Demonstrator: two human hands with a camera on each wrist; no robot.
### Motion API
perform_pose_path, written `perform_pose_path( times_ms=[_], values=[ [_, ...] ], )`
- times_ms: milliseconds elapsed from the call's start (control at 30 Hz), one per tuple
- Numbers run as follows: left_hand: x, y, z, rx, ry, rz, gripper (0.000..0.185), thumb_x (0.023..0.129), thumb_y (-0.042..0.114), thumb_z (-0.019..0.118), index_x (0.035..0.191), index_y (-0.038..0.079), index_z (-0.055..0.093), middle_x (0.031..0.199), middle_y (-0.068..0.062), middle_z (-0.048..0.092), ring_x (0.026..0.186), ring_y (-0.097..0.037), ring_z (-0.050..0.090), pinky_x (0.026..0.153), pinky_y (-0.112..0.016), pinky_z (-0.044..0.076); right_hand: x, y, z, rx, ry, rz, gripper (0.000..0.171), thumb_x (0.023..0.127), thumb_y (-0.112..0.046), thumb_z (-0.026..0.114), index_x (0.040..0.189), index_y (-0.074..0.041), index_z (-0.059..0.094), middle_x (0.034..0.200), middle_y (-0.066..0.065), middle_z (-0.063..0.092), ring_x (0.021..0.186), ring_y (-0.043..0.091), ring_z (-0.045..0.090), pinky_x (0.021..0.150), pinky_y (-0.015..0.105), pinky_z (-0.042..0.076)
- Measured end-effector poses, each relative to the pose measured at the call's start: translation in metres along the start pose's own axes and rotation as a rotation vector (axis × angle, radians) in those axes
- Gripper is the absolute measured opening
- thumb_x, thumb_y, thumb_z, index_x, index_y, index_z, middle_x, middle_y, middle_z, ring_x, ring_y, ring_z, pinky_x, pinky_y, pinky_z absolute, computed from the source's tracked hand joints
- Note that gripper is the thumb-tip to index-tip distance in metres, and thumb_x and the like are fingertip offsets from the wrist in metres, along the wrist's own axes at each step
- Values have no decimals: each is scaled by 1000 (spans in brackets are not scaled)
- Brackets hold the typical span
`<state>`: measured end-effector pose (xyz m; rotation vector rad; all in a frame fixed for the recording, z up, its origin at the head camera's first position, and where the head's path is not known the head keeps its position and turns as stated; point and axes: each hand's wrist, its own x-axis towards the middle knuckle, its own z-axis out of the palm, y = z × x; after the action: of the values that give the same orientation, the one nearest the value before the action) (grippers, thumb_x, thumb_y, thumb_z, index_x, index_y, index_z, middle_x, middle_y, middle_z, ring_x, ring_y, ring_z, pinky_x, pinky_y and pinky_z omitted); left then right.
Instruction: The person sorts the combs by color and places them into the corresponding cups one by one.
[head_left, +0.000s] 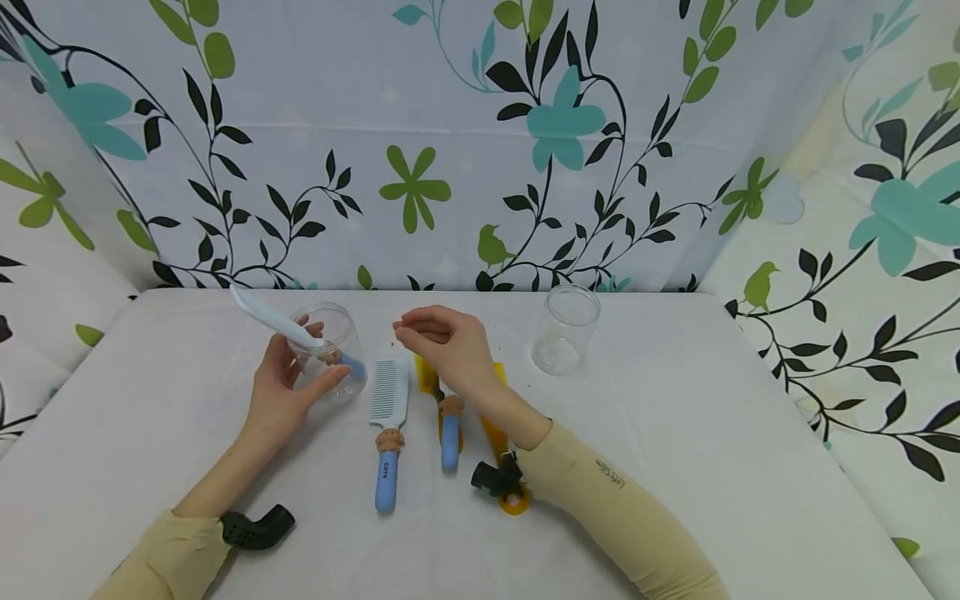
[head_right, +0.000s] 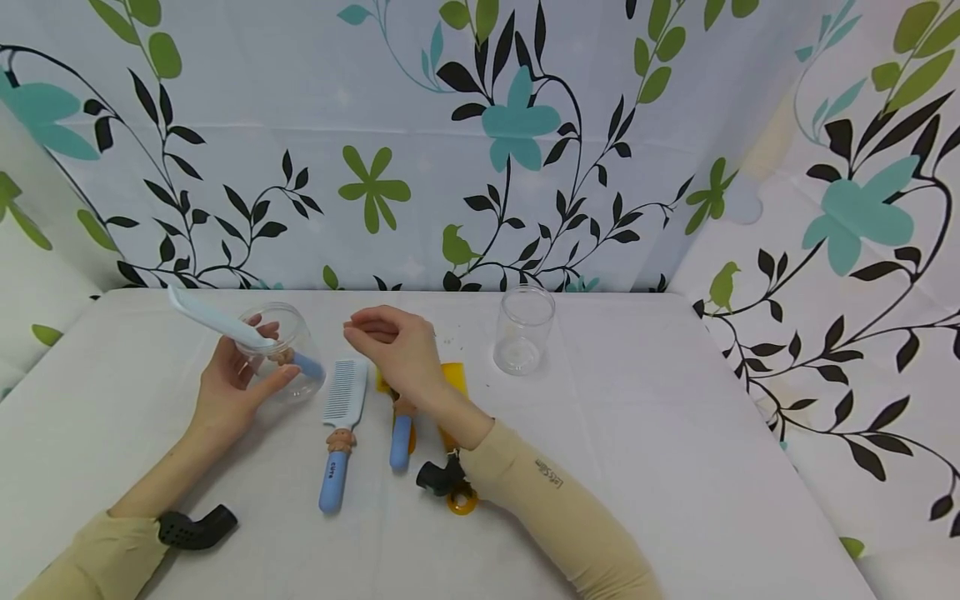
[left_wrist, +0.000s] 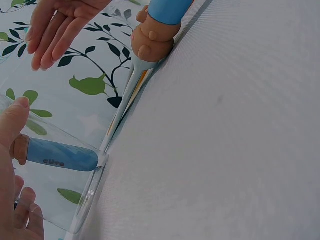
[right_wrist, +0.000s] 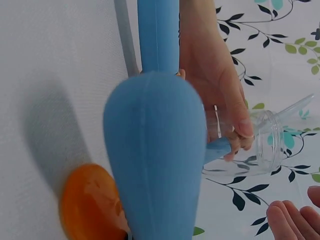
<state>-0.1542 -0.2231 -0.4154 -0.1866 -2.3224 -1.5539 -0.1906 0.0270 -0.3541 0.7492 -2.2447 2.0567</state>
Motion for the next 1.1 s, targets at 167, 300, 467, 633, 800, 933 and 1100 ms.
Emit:
perform_pose_path(
  times_ms=[167,300,467,633,800,933,1100],
  values=[
    [0,0,0,-8,-1,-1,84,88,7,76,156,19,29,150,-12,48,144,-22,38,120,-50,32,-1,1,-5,-29,11,9,23,92,-15,72,113,-5,71,111,10,75,99,17,73,89,26,59],
    [-1,0,0,-3,-1,-2,84,88,7,76,156,21,29,150,-12,48,144,-23,38,120,-50,32,-1,2,-10,-37,10,21,22,92,-16,72,112,-6,71,111,8,75,99,15,73,90,26,58],
    [0,-1,0,-4,-1,4,84,87,7,76,156,23,30,150,-11,48,143,-22,39,120,-47,33,-2,4,-14,-51,13,37,21,93,-15,72,112,-7,71,111,7,75,99,14,73,91,26,58],
    [0,-2,-1,-6,-2,7,84,87,7,76,155,25,31,150,-11,48,143,-22,39,120,-48,33,-3,5,-18,-63,23,54,23,92,-15,72,113,-6,71,110,8,75,99,15,73,91,26,58],
    [1,-2,0,-5,-4,6,84,87,7,76,155,26,30,150,-11,48,143,-24,39,120,-49,33,-5,8,-24,-83,32,53,23,92,-16,72,113,-6,71,109,8,75,99,16,73,90,26,58],
    [0,-2,0,-8,-5,4,84,87,6,76,155,25,30,150,-12,48,144,-25,38,120,-49,32,-5,13,-29,-98,40,52,23,92,-16,73,113,-6,71,109,8,75,99,17,73,89,27,59],
    [0,-1,0,-9,-5,14,84,87,5,76,156,21,30,151,-12,47,144,-22,39,121,-46,32,-7,16,-35,-107,38,64,25,91,-16,74,114,-5,70,110,10,74,100,20,73,90,28,59]
  ],
)
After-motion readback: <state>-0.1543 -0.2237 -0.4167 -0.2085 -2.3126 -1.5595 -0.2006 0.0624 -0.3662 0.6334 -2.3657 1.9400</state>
